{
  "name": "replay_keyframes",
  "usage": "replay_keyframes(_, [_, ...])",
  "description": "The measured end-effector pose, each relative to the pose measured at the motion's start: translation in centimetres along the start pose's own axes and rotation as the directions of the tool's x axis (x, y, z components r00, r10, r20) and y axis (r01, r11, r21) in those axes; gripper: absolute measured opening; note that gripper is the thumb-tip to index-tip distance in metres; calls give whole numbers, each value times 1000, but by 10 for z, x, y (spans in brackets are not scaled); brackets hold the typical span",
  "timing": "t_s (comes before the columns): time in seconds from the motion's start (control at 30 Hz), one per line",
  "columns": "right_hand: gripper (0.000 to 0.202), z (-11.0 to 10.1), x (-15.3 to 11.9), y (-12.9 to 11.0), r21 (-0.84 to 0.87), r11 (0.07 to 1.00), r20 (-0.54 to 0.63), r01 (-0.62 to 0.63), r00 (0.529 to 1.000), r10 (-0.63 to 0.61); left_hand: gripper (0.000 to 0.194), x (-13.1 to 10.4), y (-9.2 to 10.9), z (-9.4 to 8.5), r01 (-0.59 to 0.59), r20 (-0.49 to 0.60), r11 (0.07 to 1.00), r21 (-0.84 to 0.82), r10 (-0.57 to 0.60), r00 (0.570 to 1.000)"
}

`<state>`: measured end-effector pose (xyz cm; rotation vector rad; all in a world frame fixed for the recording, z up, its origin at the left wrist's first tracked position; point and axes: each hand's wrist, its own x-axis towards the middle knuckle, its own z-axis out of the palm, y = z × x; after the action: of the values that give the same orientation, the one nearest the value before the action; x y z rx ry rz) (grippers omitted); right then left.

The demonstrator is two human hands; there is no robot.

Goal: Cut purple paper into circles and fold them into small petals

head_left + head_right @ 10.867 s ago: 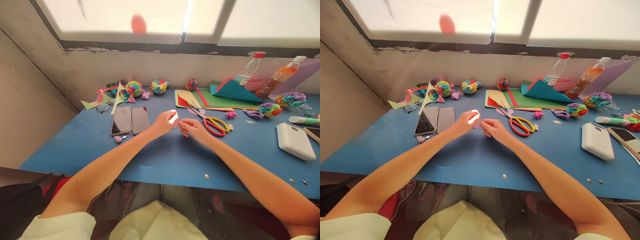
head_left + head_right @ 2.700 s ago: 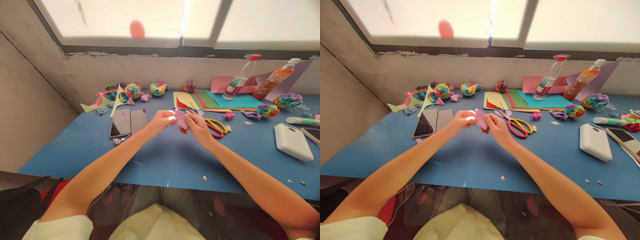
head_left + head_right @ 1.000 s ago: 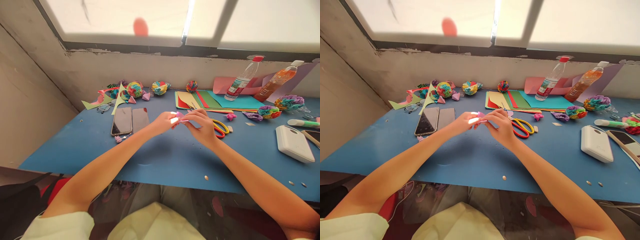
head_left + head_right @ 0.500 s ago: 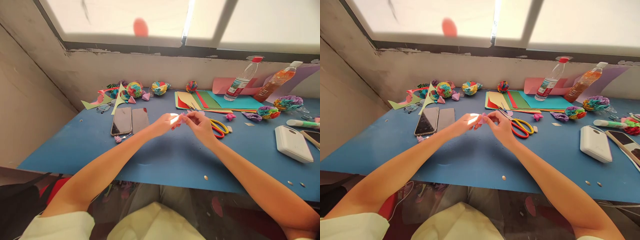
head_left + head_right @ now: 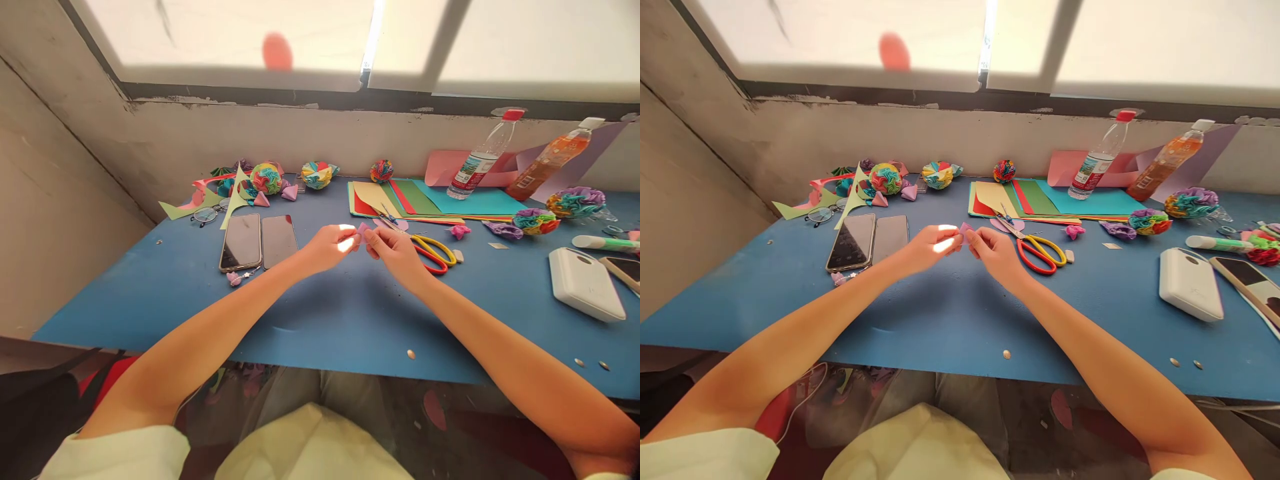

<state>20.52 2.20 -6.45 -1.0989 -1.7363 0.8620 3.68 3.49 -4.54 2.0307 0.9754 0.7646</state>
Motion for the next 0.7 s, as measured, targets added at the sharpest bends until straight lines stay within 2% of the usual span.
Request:
replay_keyframes(0.13, [48, 1, 0, 0, -7, 1000, -26, 8, 1000, -8, 26, -1, 3, -1, -44, -16, 999, 29, 45, 999])
replay_keyframes(0.27, [45, 2, 0, 1, 18, 1000, -15, -4, 1000, 4, 21, -1, 6, -6, 46, 77, 999, -4, -46, 996])
replay_keyframes(0.4, [35, 1, 0, 3, 133, 991, 96, 6, 995, -18, 18, 0, 4, -7, 58, 36, 998, 37, -60, 998])
replay_keyframes(0.5, [28, 0, 1, 5, 171, 985, 135, 2, 990, -26, 18, 1, 3, -8, 53, 51, 997, 60, -56, 997])
replay_keyframes(0.6, [25, -1, 1, 7, 157, 987, 128, -11, 992, -10, 20, 1, 2, -7, 41, 105, 998, 38, -45, 993])
replay_keyframes(0.7, [26, -2, 3, 8, 95, 995, 101, 5, 995, -15, 17, 2, -2, -5, 14, 65, 1000, -8, -13, 998])
